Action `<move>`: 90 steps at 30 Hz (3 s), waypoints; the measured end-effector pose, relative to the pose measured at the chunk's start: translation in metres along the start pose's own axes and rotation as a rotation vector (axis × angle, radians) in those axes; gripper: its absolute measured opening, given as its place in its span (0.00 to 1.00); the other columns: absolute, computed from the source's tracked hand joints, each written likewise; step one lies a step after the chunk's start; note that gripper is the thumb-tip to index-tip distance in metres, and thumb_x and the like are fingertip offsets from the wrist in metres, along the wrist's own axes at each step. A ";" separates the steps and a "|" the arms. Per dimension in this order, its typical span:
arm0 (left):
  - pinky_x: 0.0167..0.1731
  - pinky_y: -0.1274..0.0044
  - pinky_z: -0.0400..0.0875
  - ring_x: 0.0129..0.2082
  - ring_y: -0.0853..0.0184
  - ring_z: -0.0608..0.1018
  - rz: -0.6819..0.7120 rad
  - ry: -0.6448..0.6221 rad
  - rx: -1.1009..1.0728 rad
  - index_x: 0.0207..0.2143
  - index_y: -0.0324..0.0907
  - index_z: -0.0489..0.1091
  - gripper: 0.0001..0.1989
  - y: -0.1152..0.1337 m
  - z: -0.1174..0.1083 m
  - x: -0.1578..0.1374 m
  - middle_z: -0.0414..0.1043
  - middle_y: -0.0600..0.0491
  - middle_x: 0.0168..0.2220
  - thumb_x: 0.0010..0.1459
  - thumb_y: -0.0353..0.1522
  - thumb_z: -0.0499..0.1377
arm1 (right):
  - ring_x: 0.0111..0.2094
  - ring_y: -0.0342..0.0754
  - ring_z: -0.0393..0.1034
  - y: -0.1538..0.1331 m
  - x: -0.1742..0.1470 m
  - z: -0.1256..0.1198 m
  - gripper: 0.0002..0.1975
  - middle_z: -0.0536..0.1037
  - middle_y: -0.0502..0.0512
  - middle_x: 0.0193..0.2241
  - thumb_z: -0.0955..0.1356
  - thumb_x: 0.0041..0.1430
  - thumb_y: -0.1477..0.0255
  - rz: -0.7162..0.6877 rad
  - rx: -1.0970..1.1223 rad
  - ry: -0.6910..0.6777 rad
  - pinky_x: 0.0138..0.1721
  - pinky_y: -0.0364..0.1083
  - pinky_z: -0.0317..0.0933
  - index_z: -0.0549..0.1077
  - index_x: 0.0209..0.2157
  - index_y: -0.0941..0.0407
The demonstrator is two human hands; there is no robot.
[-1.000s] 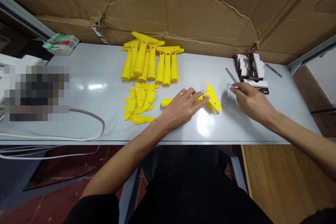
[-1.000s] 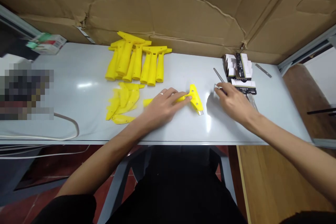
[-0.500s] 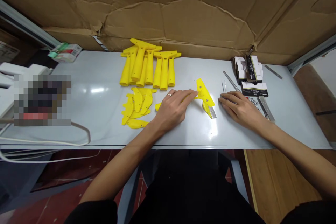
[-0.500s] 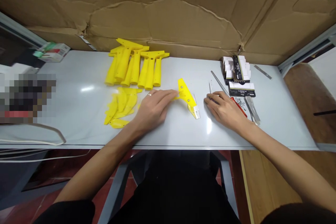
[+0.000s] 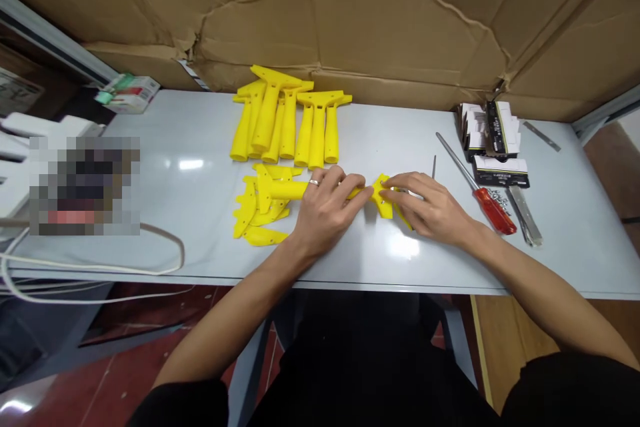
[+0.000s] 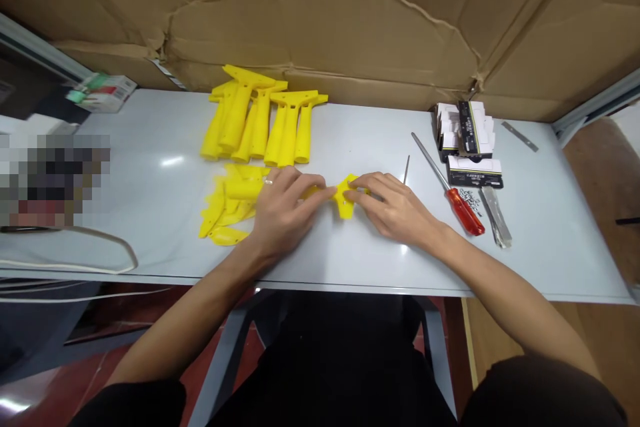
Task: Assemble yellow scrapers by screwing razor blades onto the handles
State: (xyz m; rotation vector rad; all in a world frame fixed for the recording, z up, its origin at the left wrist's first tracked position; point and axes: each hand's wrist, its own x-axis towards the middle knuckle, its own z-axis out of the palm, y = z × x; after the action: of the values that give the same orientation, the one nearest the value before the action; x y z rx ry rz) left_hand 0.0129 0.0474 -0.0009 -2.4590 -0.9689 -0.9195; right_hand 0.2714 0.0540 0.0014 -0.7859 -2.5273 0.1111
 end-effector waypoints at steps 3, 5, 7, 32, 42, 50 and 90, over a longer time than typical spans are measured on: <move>0.37 0.67 0.64 0.37 0.61 0.71 0.034 0.010 0.035 0.40 0.43 0.77 0.10 0.001 0.000 0.002 0.80 0.49 0.39 0.69 0.22 0.58 | 0.61 0.53 0.70 -0.001 -0.005 0.000 0.22 0.75 0.63 0.59 0.63 0.67 0.82 -0.031 -0.080 -0.029 0.57 0.55 0.72 0.74 0.60 0.56; 0.37 0.67 0.64 0.37 0.61 0.71 0.040 0.016 0.043 0.38 0.43 0.76 0.09 0.002 0.000 0.003 0.79 0.49 0.38 0.69 0.23 0.58 | 0.62 0.54 0.69 -0.002 -0.006 0.000 0.22 0.73 0.63 0.61 0.63 0.68 0.82 -0.032 -0.112 -0.049 0.57 0.55 0.72 0.74 0.59 0.54; 0.37 0.67 0.63 0.36 0.62 0.70 0.040 0.023 0.045 0.37 0.44 0.76 0.10 0.003 0.001 0.003 0.78 0.50 0.37 0.70 0.23 0.58 | 0.63 0.54 0.68 -0.002 -0.006 -0.001 0.23 0.72 0.63 0.62 0.63 0.67 0.83 -0.040 -0.128 -0.065 0.59 0.55 0.72 0.74 0.60 0.54; 0.37 0.68 0.65 0.36 0.61 0.73 0.018 0.130 -0.026 0.46 0.40 0.77 0.13 0.006 0.004 0.005 0.80 0.49 0.37 0.66 0.19 0.58 | 0.55 0.51 0.76 -0.009 -0.009 0.013 0.17 0.77 0.63 0.55 0.69 0.63 0.83 0.065 0.016 0.159 0.52 0.53 0.76 0.71 0.53 0.59; 0.40 0.67 0.67 0.39 0.60 0.76 0.031 0.063 -0.019 0.55 0.38 0.74 0.18 0.008 0.004 0.004 0.81 0.49 0.40 0.66 0.18 0.56 | 0.38 0.43 0.71 -0.007 -0.003 0.011 0.12 0.77 0.53 0.38 0.72 0.65 0.75 0.226 0.246 0.193 0.39 0.46 0.71 0.71 0.49 0.56; 0.40 0.66 0.68 0.38 0.59 0.76 -0.012 -0.015 0.056 0.58 0.34 0.73 0.21 0.008 0.008 0.002 0.81 0.47 0.41 0.66 0.18 0.53 | 0.29 0.37 0.70 -0.010 -0.003 0.017 0.26 0.76 0.50 0.38 0.74 0.64 0.71 0.317 0.229 0.325 0.31 0.41 0.71 0.62 0.59 0.53; 0.34 0.68 0.70 0.33 0.61 0.78 0.210 -0.102 0.259 0.58 0.28 0.71 0.16 0.036 -0.025 0.032 0.80 0.48 0.37 0.70 0.22 0.57 | 0.38 0.45 0.73 0.001 0.003 -0.031 0.11 0.79 0.58 0.42 0.62 0.71 0.81 -0.205 -0.497 0.262 0.36 0.46 0.71 0.70 0.48 0.56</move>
State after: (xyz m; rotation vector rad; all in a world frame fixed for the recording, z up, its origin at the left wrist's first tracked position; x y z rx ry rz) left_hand 0.0448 0.0243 0.0364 -2.3477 -0.7865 -0.5673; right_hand 0.2844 0.0546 0.0294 -0.6587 -2.3837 -0.6669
